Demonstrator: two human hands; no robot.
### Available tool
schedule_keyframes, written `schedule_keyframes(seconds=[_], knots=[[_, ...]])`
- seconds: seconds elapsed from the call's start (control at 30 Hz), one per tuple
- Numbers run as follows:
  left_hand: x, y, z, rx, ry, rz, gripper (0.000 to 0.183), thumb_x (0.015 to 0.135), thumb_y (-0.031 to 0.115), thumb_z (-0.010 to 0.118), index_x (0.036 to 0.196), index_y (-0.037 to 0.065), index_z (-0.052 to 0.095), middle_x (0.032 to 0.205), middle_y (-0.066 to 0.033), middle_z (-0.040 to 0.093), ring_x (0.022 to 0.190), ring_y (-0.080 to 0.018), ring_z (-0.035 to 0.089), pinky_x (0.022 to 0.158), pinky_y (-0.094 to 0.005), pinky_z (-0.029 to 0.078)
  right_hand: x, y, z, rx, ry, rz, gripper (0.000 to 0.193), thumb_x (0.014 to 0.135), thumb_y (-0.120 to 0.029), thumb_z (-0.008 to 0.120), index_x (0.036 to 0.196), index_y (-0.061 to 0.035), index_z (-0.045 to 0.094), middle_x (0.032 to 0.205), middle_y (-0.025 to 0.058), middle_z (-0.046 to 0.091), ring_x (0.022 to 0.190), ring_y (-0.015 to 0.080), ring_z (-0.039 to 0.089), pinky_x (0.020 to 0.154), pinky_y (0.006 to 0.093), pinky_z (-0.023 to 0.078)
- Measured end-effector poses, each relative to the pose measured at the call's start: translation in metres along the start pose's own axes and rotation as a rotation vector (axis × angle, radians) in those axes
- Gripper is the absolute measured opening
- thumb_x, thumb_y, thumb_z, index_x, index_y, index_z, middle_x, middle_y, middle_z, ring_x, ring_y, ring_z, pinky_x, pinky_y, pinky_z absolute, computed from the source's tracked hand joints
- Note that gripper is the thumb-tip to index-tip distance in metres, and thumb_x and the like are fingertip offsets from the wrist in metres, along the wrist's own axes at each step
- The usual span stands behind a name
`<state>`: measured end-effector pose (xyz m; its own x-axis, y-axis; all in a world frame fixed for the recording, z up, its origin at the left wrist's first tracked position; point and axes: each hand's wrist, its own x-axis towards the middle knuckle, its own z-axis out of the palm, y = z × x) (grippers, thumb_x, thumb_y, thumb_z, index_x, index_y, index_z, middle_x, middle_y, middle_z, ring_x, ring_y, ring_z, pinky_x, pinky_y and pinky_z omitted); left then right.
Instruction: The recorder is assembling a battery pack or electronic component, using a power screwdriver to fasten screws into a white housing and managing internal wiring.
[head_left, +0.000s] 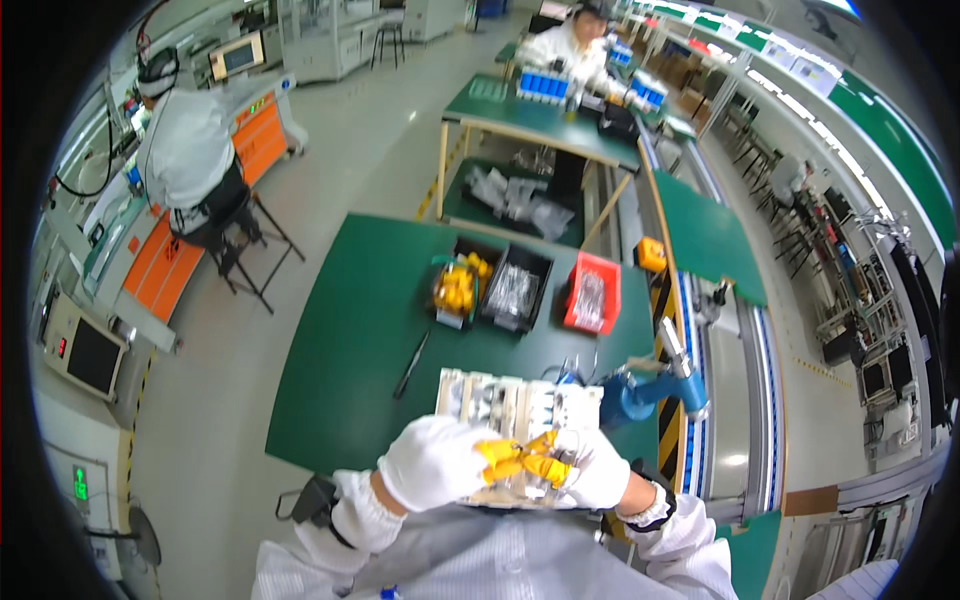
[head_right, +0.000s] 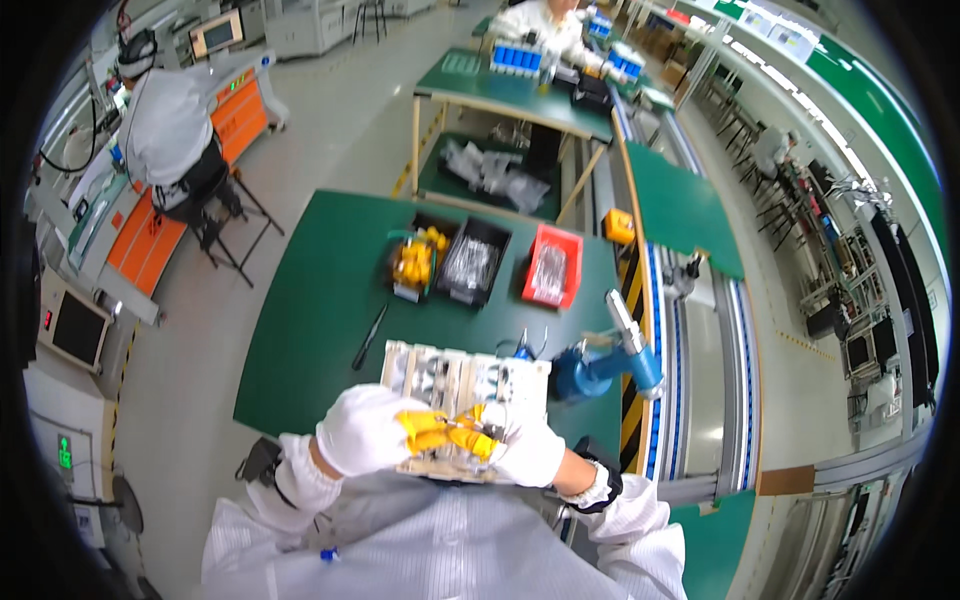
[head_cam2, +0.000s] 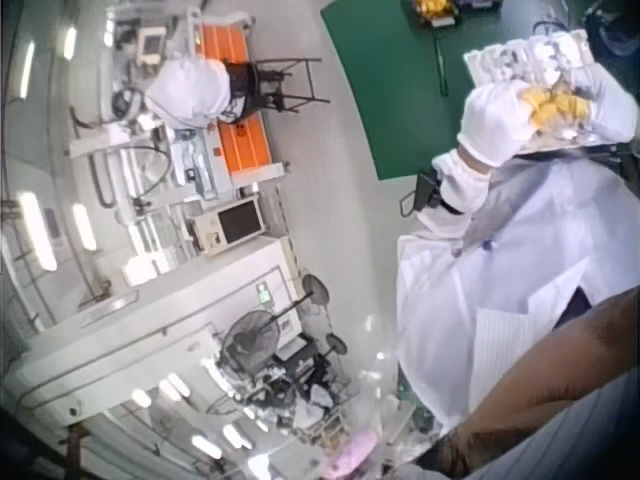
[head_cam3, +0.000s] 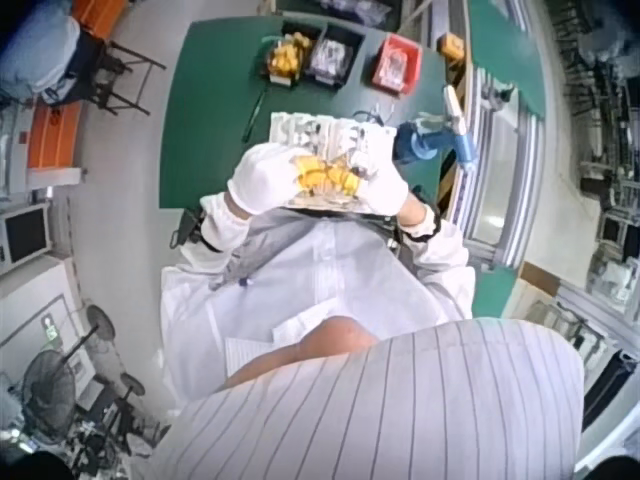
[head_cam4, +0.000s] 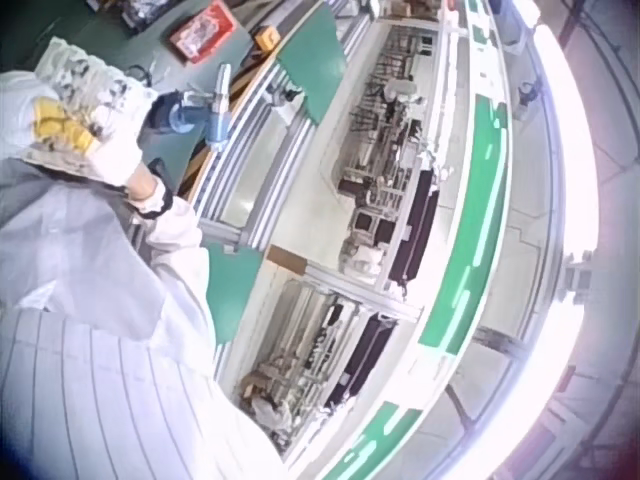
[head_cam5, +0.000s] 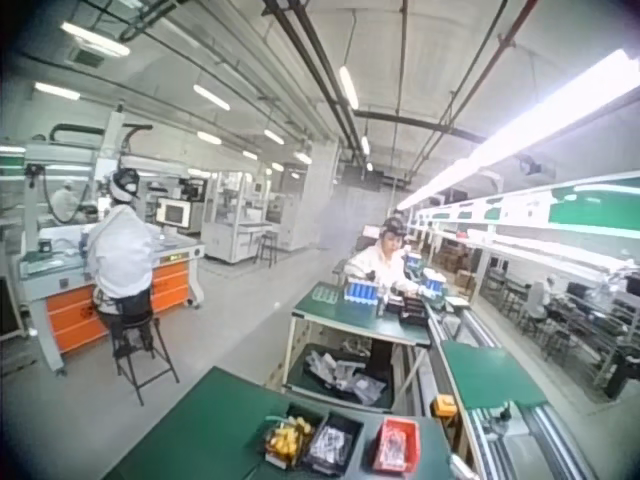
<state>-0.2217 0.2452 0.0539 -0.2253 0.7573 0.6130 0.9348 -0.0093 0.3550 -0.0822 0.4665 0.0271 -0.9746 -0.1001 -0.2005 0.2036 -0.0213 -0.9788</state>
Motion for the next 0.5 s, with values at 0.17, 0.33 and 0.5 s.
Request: schedule_keyframes(seconds=[0.17, 0.33, 0.5], knots=[[0.002, 0.018, 0.014, -1.078, -0.135, -1.169, 0.017, 0.097, 0.011, 0.067, 0.106, -0.003, 0.066, 0.085, -0.0077, 0.070, 0.070, -0.0117, 0.066, 0.061, -0.0276, 0.053, 0.006, -0.028, 0.008, -1.086, 0.155, -0.510, 0.023, 0.088, -0.009, 0.074, 0.111, -0.0055, 0.071, 0.098, 0.0064, 0.073, 0.070, 0.0173, 0.067, 0.069, 0.0291, 0.056], [-0.016, 0.013, 0.027, -0.685, -0.160, -0.877, 0.017, 0.097, 0.009, 0.067, 0.108, -0.003, 0.065, 0.089, -0.0085, 0.070, 0.079, -0.0161, 0.067, 0.070, -0.0283, 0.056, 0.004, -0.020, 0.011, -0.382, 0.244, -0.210, 0.020, 0.083, -0.004, 0.081, 0.102, -0.0026, 0.076, 0.094, 0.0069, 0.075, 0.081, 0.0142, 0.069, 0.076, 0.0248, 0.054], [-0.022, 0.019, 0.026, -0.744, -0.137, -0.805, 0.016, 0.096, 0.008, 0.068, 0.106, -0.004, 0.065, 0.094, -0.0117, 0.071, 0.082, -0.0186, 0.068, 0.075, -0.0291, 0.056, 0.003, -0.023, 0.000, -0.215, 0.162, -0.207, 0.023, 0.077, -0.008, 0.087, 0.098, -0.0057, 0.077, 0.094, 0.0065, 0.074, 0.083, 0.0170, 0.068, 0.078, 0.0285, 0.053]])
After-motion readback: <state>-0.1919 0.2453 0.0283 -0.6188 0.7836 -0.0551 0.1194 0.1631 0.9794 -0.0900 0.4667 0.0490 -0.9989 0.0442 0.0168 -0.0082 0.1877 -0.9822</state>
